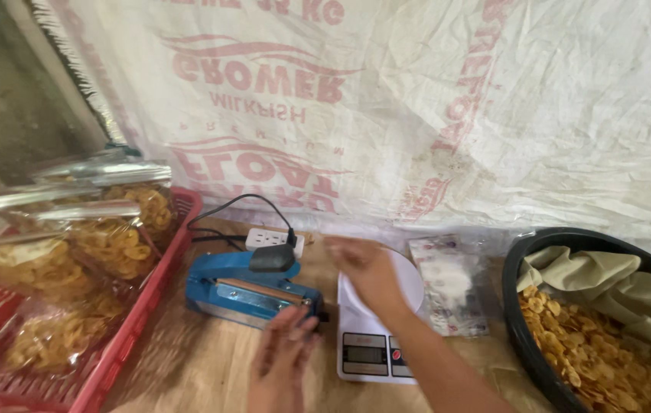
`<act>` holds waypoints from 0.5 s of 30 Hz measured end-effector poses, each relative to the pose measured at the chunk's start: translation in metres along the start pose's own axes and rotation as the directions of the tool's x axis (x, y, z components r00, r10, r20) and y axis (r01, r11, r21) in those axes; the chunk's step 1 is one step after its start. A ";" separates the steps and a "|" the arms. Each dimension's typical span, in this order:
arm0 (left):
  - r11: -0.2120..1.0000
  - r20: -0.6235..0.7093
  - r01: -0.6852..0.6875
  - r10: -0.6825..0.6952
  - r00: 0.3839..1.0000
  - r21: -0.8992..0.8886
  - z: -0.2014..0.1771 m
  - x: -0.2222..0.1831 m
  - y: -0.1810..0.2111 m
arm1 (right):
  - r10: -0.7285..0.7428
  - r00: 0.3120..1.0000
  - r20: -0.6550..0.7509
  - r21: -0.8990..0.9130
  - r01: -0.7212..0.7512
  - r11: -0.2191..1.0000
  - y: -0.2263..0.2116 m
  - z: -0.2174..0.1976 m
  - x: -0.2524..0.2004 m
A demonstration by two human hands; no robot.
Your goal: The person weighs dry fruit pieces on a digital scale, places them into a small plastic bag, and then seals the bag using a heat sealer.
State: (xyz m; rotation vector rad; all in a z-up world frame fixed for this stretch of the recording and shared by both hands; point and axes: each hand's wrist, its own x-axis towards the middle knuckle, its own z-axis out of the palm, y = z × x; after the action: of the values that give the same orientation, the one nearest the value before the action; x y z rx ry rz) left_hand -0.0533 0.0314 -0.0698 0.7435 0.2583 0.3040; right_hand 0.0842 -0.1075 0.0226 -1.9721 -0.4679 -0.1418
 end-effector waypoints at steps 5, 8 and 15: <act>0.994 -0.113 -0.105 0.101 0.988 -0.031 -0.054 0.016 0.036 | -0.338 0.920 0.198 -0.041 0.352 0.935 -0.014 0.075 -0.028; 0.993 -0.129 -0.119 0.119 0.984 0.011 -0.069 0.023 0.046 | -0.539 0.780 0.318 -0.065 0.585 0.808 -0.021 0.073 -0.032; 0.971 0.010 -0.168 0.169 0.986 0.170 -0.076 0.038 0.027 | -0.650 0.648 0.396 -0.043 0.720 0.692 -0.019 0.046 -0.031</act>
State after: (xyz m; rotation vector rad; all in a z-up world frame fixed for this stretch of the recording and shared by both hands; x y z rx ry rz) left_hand -0.0488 0.1112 -0.1094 0.9361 0.2275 0.4489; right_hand 0.0438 -0.0677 0.0092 -1.9107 -1.5062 -0.3292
